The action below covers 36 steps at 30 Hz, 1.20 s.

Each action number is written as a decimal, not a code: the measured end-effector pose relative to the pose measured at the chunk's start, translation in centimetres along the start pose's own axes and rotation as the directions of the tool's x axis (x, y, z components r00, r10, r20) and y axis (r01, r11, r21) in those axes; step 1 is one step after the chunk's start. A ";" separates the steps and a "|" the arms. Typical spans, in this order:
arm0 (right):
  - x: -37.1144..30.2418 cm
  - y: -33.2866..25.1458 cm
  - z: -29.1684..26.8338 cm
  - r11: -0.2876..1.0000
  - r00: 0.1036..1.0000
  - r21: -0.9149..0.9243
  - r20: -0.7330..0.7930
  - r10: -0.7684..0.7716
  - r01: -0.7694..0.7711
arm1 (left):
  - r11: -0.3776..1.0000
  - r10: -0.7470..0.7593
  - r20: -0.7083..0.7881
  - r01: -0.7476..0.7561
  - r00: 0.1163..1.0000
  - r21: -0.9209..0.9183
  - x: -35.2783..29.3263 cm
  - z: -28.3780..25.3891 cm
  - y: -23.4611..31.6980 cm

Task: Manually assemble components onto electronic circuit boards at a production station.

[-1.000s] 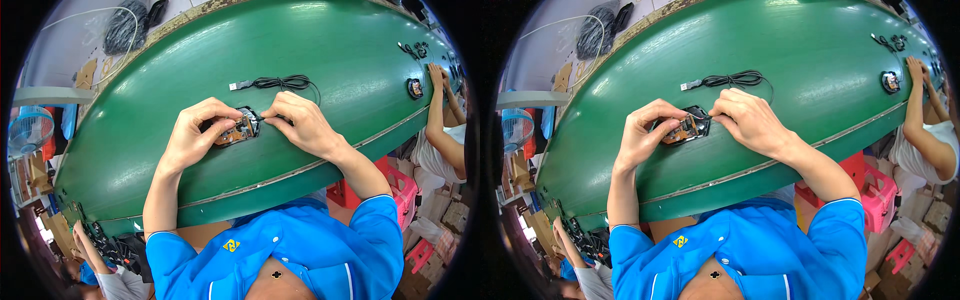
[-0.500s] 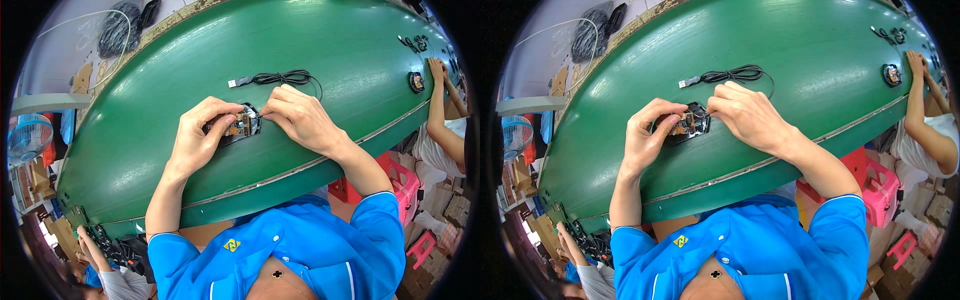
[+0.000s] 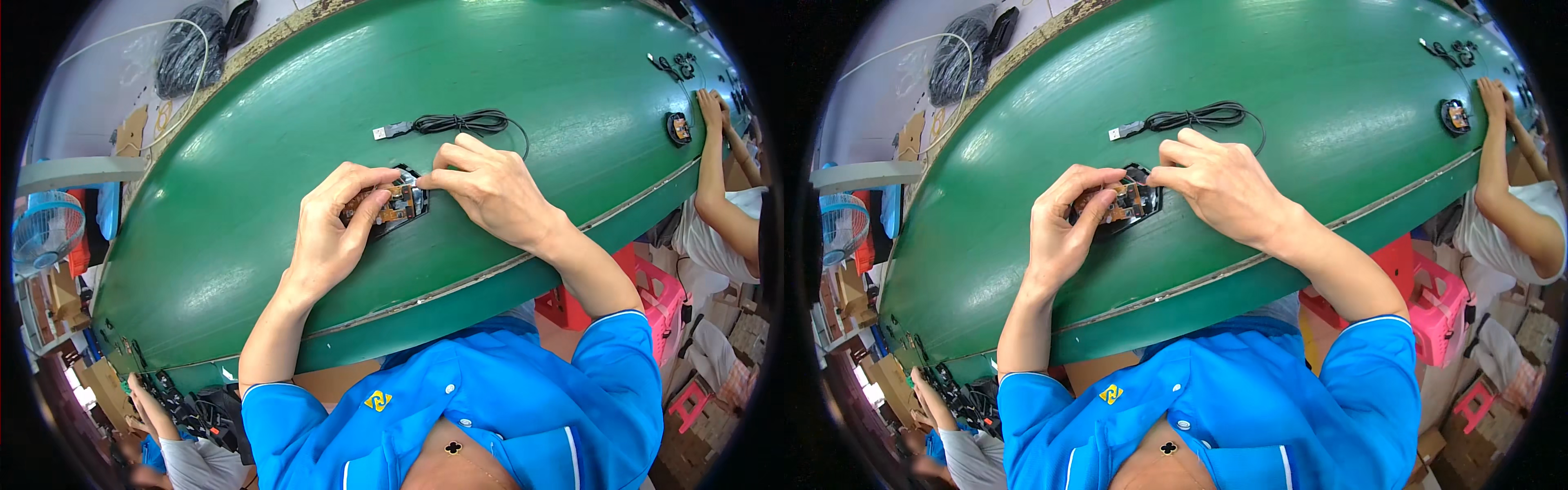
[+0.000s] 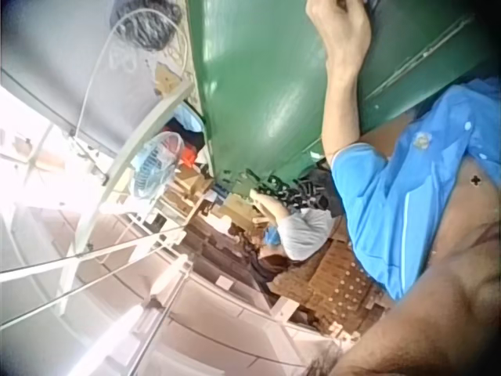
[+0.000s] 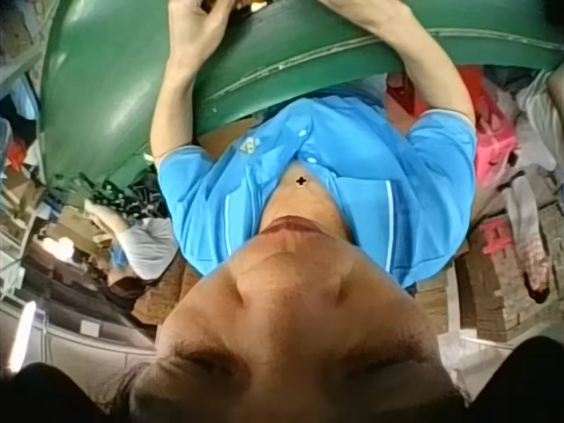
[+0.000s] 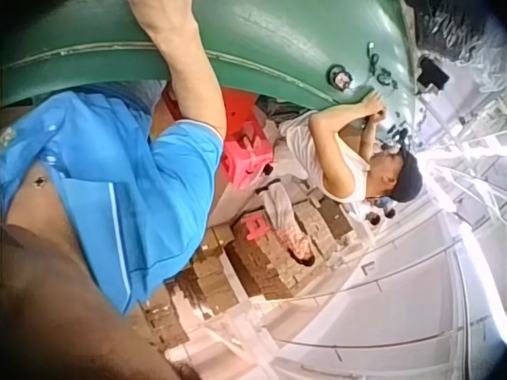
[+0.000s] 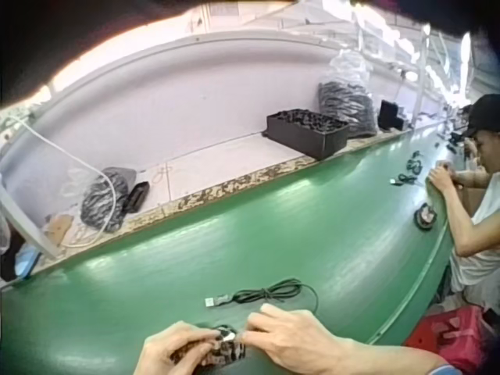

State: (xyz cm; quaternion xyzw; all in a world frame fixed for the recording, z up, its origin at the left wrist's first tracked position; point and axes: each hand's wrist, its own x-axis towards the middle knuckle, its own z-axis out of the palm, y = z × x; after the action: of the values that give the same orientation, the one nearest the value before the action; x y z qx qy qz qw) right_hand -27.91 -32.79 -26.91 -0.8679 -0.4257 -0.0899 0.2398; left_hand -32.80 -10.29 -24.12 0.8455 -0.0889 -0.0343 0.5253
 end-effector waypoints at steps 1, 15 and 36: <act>0.0 0.1 -0.1 0.999 1.000 -0.021 0.014 -0.025 0.025 | 1.000 0.003 0.002 -0.003 1.000 0.002 0.0 0.0 0.0; -0.4 0.9 -0.3 0.977 0.991 0.190 -0.103 -0.080 0.098 | 0.999 0.048 -0.047 -0.047 0.998 0.021 -0.2 0.9 -0.1; -0.6 1.4 0.5 0.918 0.994 0.394 -0.105 -0.010 0.051 | 0.672 0.447 0.123 -0.423 0.886 0.607 1.6 0.0 -0.3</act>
State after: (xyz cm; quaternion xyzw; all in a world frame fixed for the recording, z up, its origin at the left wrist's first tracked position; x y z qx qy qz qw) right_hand -27.26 -33.72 -28.00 -0.7890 -0.4360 -0.0493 0.4301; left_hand -31.25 -10.49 -24.34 0.9245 -0.2843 0.1380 0.2130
